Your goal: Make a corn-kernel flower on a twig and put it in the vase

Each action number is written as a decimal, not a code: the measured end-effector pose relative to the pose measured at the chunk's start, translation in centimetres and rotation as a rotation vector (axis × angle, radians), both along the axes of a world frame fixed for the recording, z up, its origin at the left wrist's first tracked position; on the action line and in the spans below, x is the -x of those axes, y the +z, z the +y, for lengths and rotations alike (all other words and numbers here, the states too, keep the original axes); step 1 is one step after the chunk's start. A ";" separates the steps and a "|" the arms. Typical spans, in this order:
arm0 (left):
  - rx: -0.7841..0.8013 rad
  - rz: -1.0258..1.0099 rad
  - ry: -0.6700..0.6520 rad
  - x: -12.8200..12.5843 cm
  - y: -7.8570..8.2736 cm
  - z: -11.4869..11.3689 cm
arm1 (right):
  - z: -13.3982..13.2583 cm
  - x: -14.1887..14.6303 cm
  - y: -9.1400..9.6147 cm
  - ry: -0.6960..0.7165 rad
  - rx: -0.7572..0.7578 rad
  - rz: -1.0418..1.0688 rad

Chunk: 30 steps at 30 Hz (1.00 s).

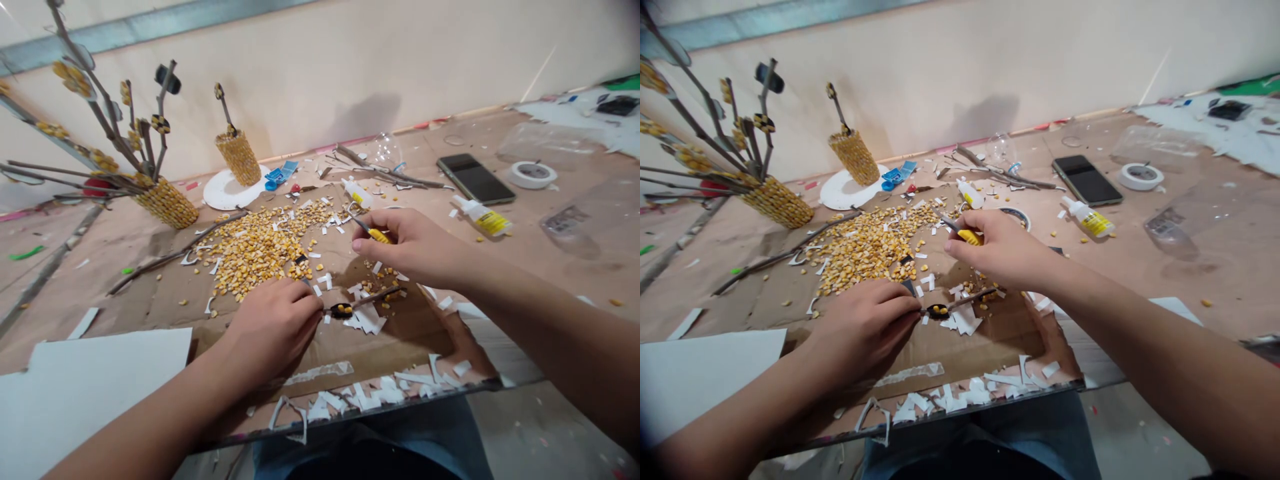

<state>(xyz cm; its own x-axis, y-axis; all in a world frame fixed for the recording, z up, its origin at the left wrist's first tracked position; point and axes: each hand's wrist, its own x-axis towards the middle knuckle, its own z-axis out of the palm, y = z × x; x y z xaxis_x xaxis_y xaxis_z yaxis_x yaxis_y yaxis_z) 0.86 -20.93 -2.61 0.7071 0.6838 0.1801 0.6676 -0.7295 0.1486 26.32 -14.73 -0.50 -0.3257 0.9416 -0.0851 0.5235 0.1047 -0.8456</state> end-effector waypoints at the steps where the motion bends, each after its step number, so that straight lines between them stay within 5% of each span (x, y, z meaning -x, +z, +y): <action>1: 0.006 0.000 0.000 0.0 0.0 0.0 | 0.0 0.0 -0.1 0.005 -0.001 -0.010; 14: 0.123 -0.013 0.048 -0.7 1.0 -0.5 | 0.2 -0.1 -0.4 -0.007 -0.038 0.000; 30: 0.115 -0.048 0.068 -2.3 -0.3 -0.4 | 0.2 0.5 -0.4 0.013 -0.095 -0.083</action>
<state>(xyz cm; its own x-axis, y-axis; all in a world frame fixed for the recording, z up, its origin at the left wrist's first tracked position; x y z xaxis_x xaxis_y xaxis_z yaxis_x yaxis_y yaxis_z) 3.19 -21.36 -2.92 0.6506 0.7482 0.1304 0.7054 -0.6589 0.2612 25.83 -14.57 -0.87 -0.3335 0.9425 -0.0224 0.5894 0.1899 -0.7852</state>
